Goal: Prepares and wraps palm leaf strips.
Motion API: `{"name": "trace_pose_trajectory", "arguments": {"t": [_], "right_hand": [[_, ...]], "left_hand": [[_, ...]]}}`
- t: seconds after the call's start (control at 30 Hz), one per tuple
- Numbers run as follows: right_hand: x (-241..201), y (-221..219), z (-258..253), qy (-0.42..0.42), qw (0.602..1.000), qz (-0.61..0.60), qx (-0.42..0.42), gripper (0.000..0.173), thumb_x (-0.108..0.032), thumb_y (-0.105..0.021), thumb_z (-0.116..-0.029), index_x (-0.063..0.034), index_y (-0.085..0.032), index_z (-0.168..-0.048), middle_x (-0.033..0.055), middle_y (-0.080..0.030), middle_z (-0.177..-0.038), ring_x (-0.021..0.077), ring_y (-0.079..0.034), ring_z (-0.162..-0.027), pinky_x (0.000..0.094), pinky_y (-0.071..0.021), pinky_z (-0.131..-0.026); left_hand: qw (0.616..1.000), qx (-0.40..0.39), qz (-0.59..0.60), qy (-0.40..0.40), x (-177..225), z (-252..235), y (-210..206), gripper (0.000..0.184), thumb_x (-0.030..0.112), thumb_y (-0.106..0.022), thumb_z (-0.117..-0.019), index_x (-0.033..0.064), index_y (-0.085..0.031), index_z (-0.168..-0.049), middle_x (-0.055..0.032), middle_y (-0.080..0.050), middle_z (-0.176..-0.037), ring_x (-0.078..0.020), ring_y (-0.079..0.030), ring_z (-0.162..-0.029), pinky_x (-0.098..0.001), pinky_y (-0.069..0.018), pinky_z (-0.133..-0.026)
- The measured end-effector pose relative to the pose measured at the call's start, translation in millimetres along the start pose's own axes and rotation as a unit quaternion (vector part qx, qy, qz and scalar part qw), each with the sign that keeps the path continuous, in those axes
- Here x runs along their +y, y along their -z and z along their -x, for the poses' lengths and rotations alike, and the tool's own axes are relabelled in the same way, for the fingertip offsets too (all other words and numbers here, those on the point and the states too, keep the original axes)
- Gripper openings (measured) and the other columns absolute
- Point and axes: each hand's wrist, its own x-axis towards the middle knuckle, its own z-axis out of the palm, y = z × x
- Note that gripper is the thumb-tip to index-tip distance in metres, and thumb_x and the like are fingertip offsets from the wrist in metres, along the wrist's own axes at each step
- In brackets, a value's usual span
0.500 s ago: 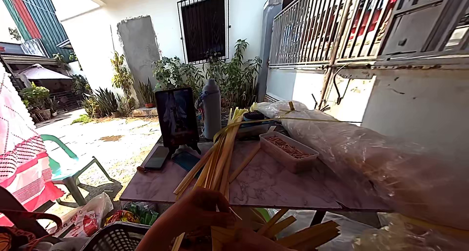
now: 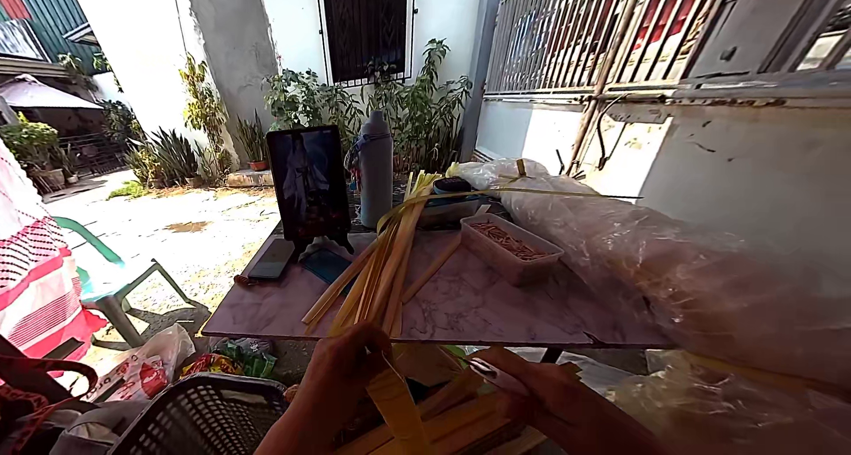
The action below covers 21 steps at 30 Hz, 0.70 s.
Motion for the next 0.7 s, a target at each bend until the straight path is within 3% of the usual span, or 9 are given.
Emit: {"name": "trace_pose_trajectory", "arguments": {"t": [0.1, 0.2, 0.33, 0.57, 0.7], "right_hand": [[-5, 1, 1, -0.004, 0.996, 0.084, -0.003, 0.067, -0.060, -0.031, -0.1044, -0.0047, -0.066, -0.120, 0.0129, -0.065, -0.078, 0.0238, -0.065, -0.066, 0.0377, -0.0541, -0.055], [-7, 3, -4, 0.013, 0.990, 0.139, -0.004, 0.066, -0.060, -0.033, -0.1040, -0.0084, -0.070, -0.120, 0.0132, -0.067, -0.079, 0.0289, -0.068, -0.069, 0.0436, -0.0562, -0.059], [-9, 9, -8, 0.053, 0.974, 0.221, 0.001, 0.059, -0.058, -0.038, -0.1014, -0.0157, -0.074, -0.121, 0.0092, -0.061, -0.071, 0.0264, -0.062, -0.060, 0.0400, -0.0521, -0.055], [-18, 14, -20, 0.073, 0.956, 0.285, 0.000, 0.054, -0.058, -0.044, -0.0974, -0.0235, -0.075, -0.124, 0.0048, -0.054, -0.065, 0.0214, -0.055, -0.055, 0.0352, -0.0455, -0.052], [-25, 9, -28, 0.086, 0.950, 0.299, 0.019, 0.051, -0.055, -0.047, -0.0963, -0.0228, -0.076, -0.123, 0.0050, -0.053, -0.065, 0.0217, -0.054, -0.054, 0.0353, -0.0459, -0.053]], "left_hand": [[0.992, 0.082, -0.064, -0.072, -5, 5, -17, 0.018, 0.013, -0.059, -0.1002, 0.0006, -0.069, -0.094, -0.0047, -0.069, -0.083, -0.0008, -0.064, -0.080, -0.0122, -0.0497, -0.079], [0.980, 0.125, -0.101, -0.121, -10, 11, -30, 0.018, 0.016, -0.054, -0.1042, 0.0040, -0.066, -0.097, -0.0057, -0.070, -0.088, -0.0024, -0.066, -0.086, -0.0123, -0.0513, -0.082], [0.973, 0.140, -0.094, -0.160, -12, 10, -39, 0.015, 0.014, -0.052, -0.1052, 0.0044, -0.060, -0.098, -0.0073, -0.064, -0.094, 0.0008, -0.063, -0.084, -0.0075, -0.0505, -0.075], [0.982, 0.115, -0.098, -0.116, -1, 7, -27, 0.014, 0.018, -0.059, -0.1010, 0.0090, -0.068, -0.094, -0.0043, -0.061, -0.093, 0.0031, -0.060, -0.086, -0.0067, -0.0493, -0.079], [0.980, 0.116, -0.119, -0.108, 13, 8, -22, 0.013, 0.018, -0.063, -0.0977, 0.0089, -0.070, -0.090, -0.0061, -0.057, -0.087, 0.0024, -0.056, -0.078, -0.0048, -0.0454, -0.072]]}}
